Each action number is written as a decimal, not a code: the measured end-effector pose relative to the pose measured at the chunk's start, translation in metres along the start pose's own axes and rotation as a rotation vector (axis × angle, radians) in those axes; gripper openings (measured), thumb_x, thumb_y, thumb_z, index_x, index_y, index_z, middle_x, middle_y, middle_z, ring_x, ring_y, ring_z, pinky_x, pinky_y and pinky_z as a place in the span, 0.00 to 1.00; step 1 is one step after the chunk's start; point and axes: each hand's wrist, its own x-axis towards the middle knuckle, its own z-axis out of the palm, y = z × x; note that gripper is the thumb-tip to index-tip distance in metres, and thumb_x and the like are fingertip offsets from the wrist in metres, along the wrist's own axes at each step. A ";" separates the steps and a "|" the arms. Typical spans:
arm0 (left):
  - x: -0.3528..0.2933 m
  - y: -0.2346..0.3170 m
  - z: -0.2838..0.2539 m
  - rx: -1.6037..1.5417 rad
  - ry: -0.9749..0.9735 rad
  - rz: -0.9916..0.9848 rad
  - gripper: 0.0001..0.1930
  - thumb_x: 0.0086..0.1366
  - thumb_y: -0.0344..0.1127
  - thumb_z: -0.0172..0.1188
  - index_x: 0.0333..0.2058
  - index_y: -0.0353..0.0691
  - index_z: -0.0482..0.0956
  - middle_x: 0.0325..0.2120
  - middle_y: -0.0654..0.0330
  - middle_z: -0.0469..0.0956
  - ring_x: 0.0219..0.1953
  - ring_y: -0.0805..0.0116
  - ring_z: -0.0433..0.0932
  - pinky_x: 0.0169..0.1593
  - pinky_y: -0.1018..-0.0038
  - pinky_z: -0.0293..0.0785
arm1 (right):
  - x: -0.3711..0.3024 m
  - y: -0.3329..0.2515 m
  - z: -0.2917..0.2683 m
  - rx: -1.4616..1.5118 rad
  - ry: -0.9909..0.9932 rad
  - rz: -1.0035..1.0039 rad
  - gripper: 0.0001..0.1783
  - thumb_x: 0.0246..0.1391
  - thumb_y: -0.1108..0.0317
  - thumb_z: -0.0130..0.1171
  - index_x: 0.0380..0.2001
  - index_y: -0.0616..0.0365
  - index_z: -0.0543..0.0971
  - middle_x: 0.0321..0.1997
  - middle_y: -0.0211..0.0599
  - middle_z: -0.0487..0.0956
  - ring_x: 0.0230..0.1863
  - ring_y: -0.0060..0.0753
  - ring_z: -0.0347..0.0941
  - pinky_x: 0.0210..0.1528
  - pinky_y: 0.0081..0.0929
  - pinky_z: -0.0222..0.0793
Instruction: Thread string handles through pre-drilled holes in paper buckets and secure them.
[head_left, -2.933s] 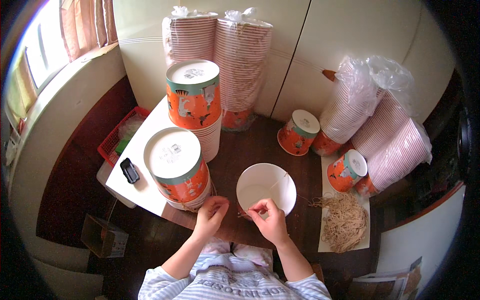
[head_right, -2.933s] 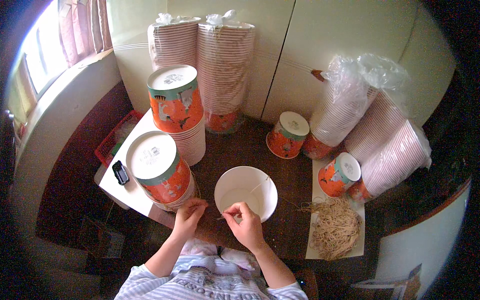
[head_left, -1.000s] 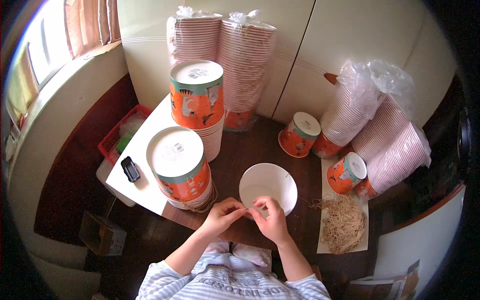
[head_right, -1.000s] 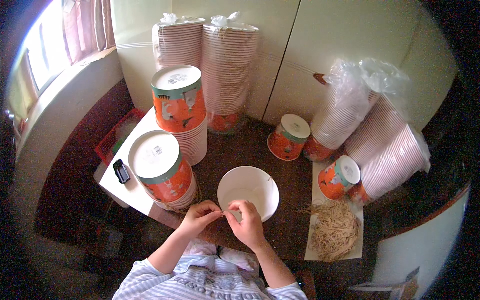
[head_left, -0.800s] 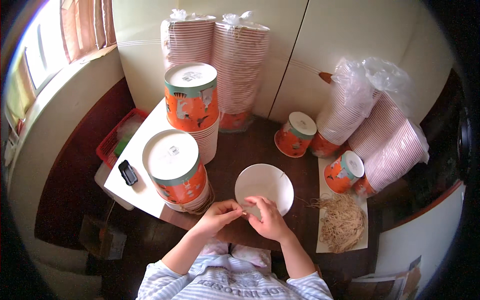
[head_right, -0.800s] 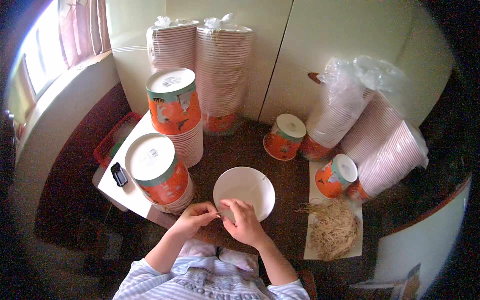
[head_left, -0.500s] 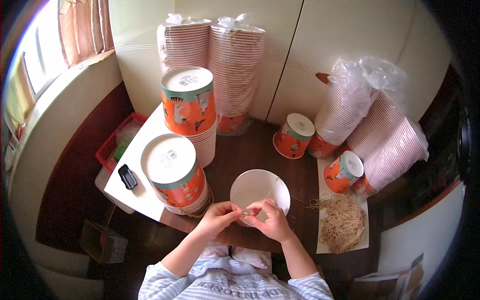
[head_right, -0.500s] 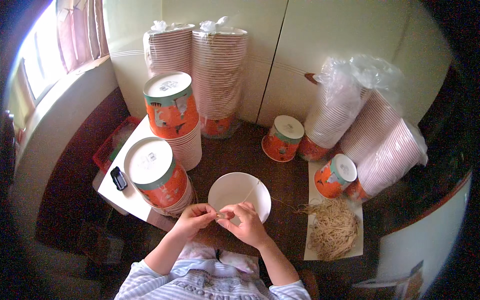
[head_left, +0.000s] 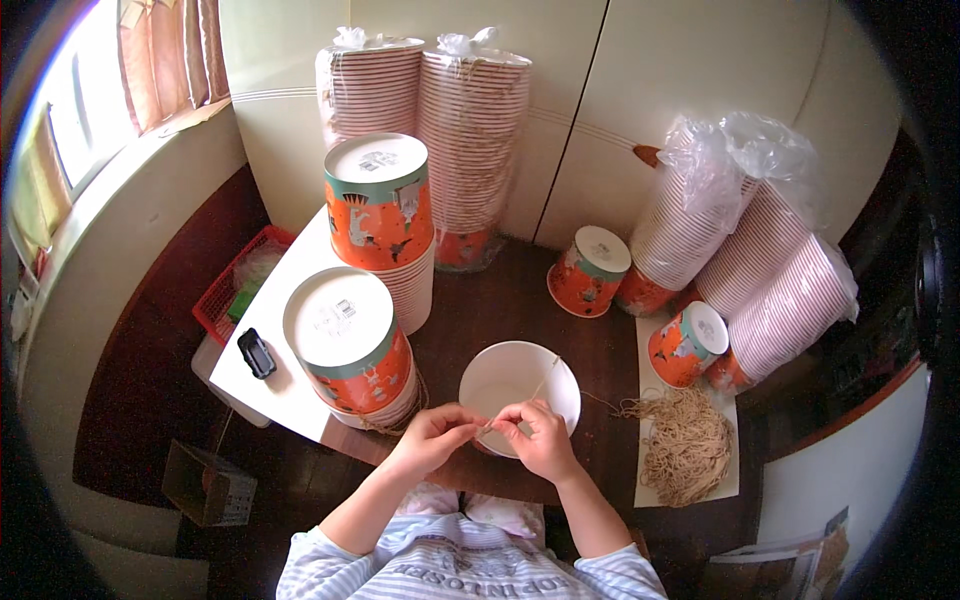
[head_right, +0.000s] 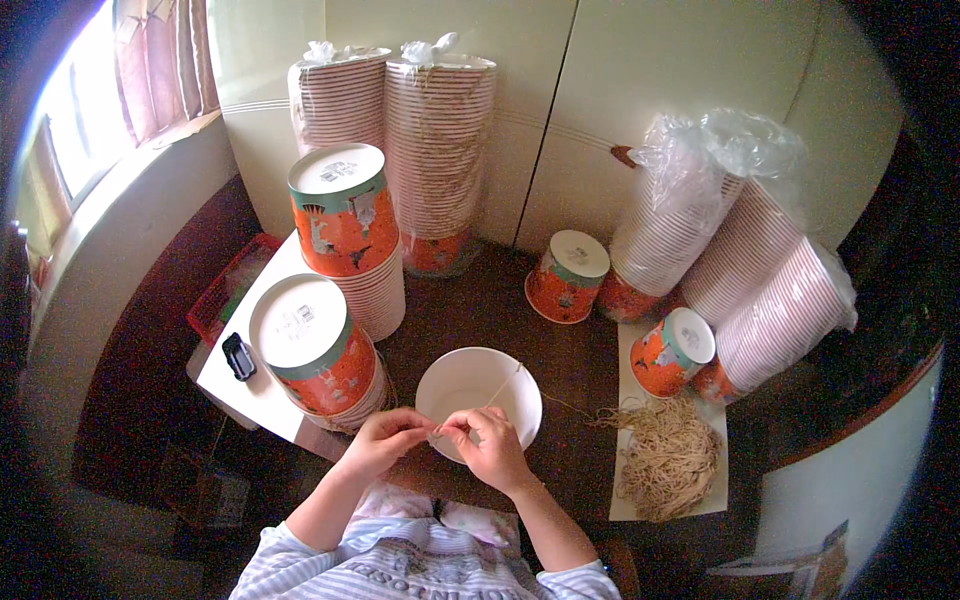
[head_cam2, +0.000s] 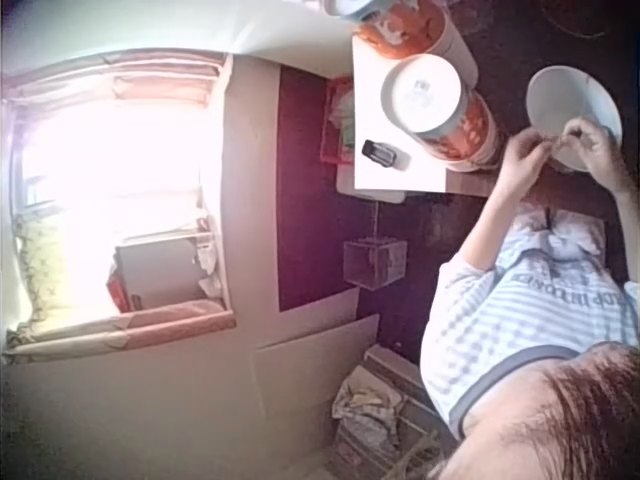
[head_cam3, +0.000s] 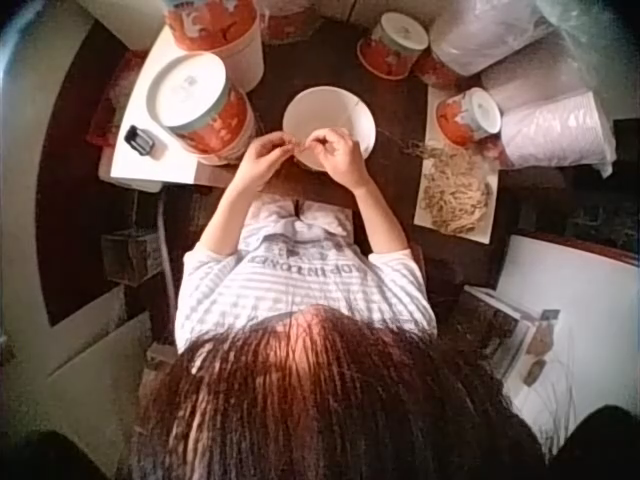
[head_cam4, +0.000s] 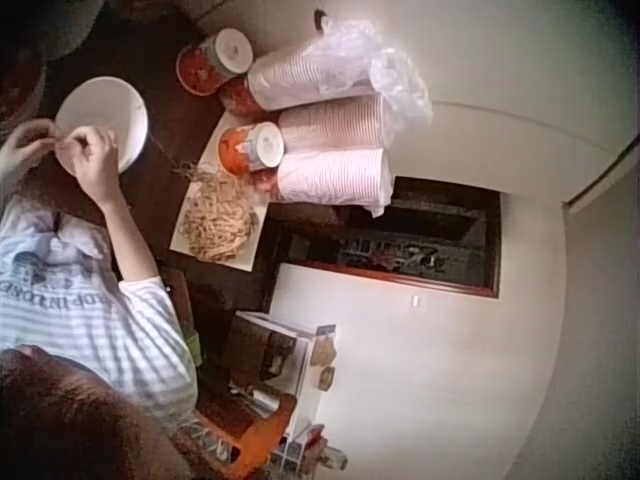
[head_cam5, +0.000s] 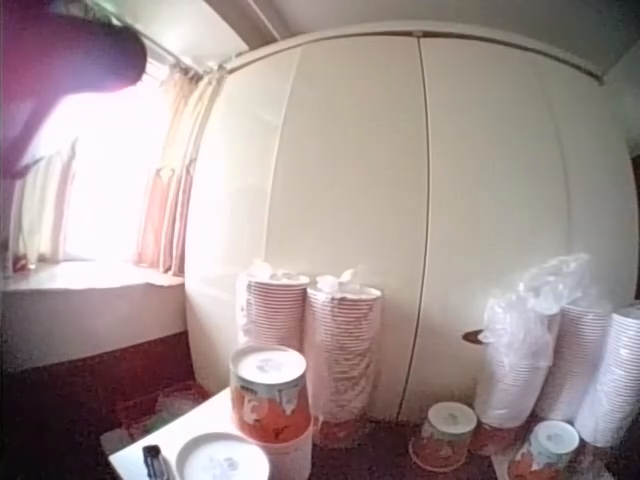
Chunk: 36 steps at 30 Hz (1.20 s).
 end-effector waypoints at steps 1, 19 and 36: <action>-0.001 -0.002 -0.001 0.051 -0.005 0.115 0.08 0.56 0.30 0.56 0.32 0.31 0.74 0.28 0.63 0.72 0.31 0.77 0.71 0.35 0.81 0.68 | 0.000 0.000 0.000 -0.001 0.001 0.000 0.05 0.44 0.67 0.58 0.24 0.55 0.75 0.25 0.31 0.76 0.29 0.35 0.71 0.38 0.29 0.62; -0.003 0.000 -0.012 -0.294 -0.029 -0.086 0.03 0.54 0.30 0.52 0.27 0.39 0.68 0.24 0.65 0.70 0.19 0.85 0.60 0.21 0.89 0.54 | 0.000 0.002 0.006 -0.088 -0.106 0.069 0.04 0.43 0.71 0.57 0.23 0.59 0.76 0.23 0.40 0.76 0.26 0.40 0.73 0.30 0.29 0.66; 0.000 -0.010 -0.014 -0.294 0.249 -0.049 0.05 0.56 0.32 0.52 0.25 0.40 0.67 0.18 0.65 0.64 0.17 0.81 0.58 0.19 0.86 0.51 | -0.001 0.008 0.006 -0.066 -0.012 0.116 0.03 0.46 0.74 0.51 0.25 0.62 0.69 0.22 0.45 0.75 0.26 0.48 0.73 0.27 0.38 0.67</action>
